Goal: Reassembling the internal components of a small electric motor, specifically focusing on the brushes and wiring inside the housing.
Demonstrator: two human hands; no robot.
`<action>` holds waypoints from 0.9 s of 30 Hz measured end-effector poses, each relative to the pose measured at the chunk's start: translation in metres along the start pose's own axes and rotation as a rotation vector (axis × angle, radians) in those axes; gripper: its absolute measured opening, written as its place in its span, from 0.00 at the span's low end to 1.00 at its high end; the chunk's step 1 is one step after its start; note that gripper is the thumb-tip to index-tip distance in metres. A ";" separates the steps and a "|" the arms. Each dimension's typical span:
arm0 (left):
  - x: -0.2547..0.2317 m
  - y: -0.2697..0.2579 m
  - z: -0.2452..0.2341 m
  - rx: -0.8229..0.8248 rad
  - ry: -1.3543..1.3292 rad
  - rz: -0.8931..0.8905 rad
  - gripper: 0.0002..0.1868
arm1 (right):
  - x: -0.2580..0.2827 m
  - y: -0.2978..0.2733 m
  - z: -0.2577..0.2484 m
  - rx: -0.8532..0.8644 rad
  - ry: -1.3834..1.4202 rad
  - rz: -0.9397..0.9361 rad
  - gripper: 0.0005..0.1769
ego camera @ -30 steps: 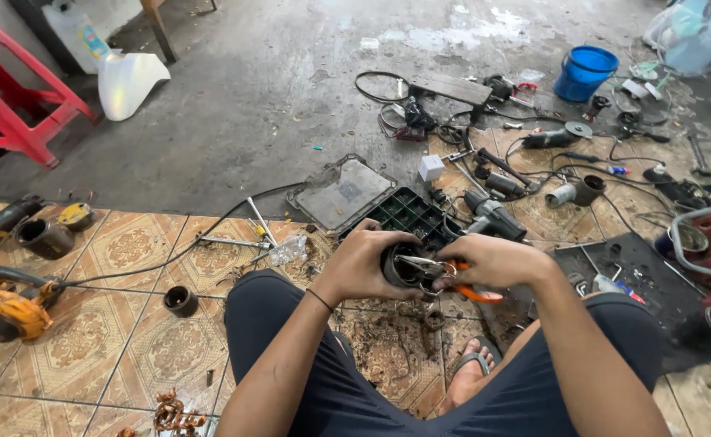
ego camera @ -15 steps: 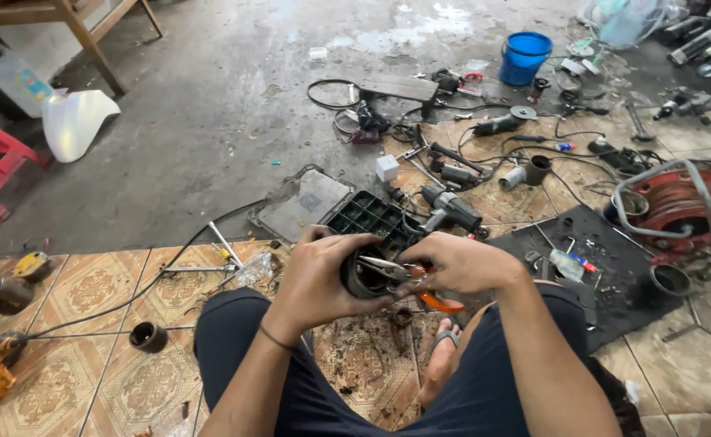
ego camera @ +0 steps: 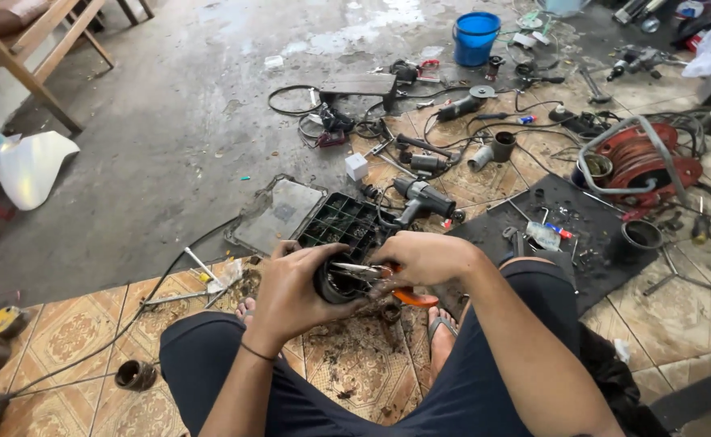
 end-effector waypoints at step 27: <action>0.021 0.003 0.032 -0.029 0.011 -0.087 0.40 | -0.047 0.022 0.003 0.044 -0.040 0.076 0.21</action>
Point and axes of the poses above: each hand's wrist, its own y-axis towards the middle knuckle, its own z-axis out of the palm, x = y × z, the point moved 8 cm from there along y, towards the middle knuckle, and after that the axes turned 14 degrees about x, right-handed, at the moved point
